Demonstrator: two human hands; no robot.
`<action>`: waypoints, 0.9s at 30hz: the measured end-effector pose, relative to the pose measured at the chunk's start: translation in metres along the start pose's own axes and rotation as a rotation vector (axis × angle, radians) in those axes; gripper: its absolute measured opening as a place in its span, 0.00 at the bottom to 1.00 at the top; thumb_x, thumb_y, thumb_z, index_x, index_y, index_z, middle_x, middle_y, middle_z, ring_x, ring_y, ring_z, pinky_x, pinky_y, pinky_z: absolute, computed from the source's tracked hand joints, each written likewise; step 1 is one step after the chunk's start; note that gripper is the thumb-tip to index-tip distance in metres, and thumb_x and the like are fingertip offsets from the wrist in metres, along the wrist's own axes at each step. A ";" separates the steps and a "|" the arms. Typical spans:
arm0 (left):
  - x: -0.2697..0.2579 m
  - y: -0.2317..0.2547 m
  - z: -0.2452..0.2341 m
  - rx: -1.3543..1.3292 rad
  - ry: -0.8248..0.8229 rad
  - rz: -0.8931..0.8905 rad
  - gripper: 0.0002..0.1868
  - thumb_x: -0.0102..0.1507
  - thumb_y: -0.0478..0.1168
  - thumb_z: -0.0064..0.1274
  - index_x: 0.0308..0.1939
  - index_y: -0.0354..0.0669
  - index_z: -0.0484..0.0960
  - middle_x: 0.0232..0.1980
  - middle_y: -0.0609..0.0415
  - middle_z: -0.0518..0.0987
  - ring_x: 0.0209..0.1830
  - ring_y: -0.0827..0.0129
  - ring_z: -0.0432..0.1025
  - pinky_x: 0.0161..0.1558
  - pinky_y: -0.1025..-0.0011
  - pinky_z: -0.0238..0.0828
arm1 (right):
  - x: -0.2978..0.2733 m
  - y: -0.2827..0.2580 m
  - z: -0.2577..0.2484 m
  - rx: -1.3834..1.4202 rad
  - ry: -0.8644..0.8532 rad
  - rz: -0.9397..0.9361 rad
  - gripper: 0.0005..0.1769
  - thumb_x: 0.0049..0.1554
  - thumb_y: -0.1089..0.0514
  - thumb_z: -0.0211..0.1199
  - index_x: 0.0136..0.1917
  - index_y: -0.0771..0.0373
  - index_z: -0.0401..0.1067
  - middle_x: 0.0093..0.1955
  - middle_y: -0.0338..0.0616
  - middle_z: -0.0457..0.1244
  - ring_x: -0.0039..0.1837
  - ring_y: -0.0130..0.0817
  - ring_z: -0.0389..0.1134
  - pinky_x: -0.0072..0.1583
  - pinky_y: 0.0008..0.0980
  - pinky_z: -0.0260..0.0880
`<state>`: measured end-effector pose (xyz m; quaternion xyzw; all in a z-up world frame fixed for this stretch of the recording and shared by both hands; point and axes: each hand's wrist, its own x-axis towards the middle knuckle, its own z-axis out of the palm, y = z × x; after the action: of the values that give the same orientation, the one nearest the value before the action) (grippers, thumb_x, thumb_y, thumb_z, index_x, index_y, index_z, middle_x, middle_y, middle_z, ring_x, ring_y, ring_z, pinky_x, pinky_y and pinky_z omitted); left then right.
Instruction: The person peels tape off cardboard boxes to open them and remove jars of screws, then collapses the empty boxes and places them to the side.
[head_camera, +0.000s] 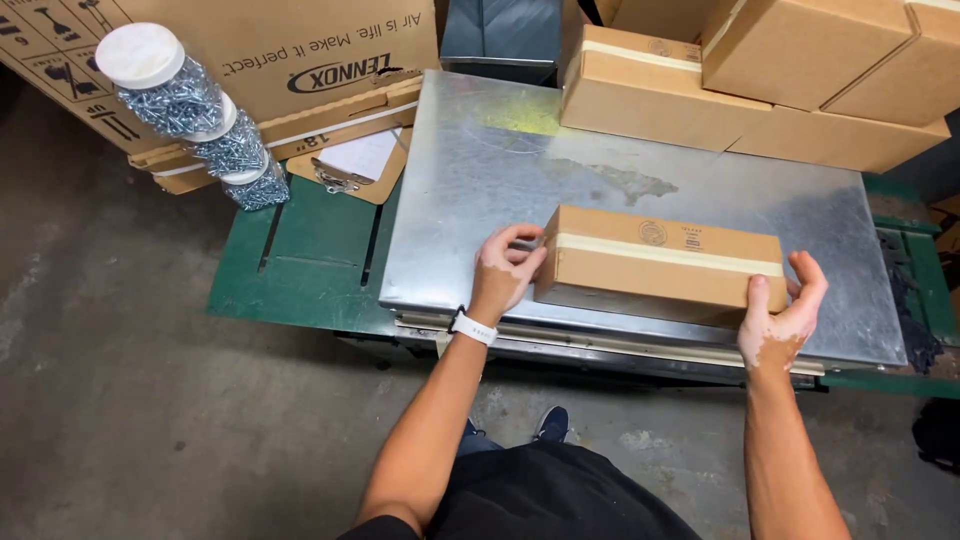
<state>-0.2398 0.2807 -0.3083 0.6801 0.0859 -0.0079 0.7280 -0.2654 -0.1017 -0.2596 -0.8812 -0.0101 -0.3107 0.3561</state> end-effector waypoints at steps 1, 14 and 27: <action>-0.002 -0.006 0.001 0.068 0.050 0.126 0.13 0.65 0.40 0.65 0.54 0.53 0.90 0.57 0.56 0.87 0.40 0.66 0.88 0.46 0.70 0.88 | -0.002 0.003 0.002 0.010 0.009 -0.002 0.31 0.73 0.55 0.61 0.83 0.69 0.61 0.79 0.60 0.63 0.70 0.57 0.66 0.70 0.51 0.64; 0.017 -0.037 -0.003 -0.109 -0.155 -0.013 0.17 0.66 0.34 0.65 0.59 0.47 0.89 0.46 0.53 0.77 0.37 0.74 0.80 0.41 0.72 0.90 | -0.005 0.025 0.009 0.015 0.014 -0.046 0.28 0.77 0.52 0.57 0.81 0.72 0.64 0.76 0.64 0.63 0.76 0.57 0.65 0.74 0.51 0.63; 0.001 0.009 -0.017 -0.141 -0.204 -0.032 0.18 0.66 0.34 0.66 0.60 0.40 0.87 0.52 0.49 0.89 0.32 0.65 0.83 0.28 0.68 0.92 | -0.004 0.027 0.008 0.036 0.007 -0.054 0.28 0.77 0.51 0.57 0.82 0.72 0.64 0.76 0.65 0.63 0.75 0.56 0.65 0.73 0.50 0.64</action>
<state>-0.2395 0.2986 -0.3001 0.6213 0.0224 -0.0827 0.7789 -0.2583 -0.1157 -0.2832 -0.8731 -0.0383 -0.3229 0.3632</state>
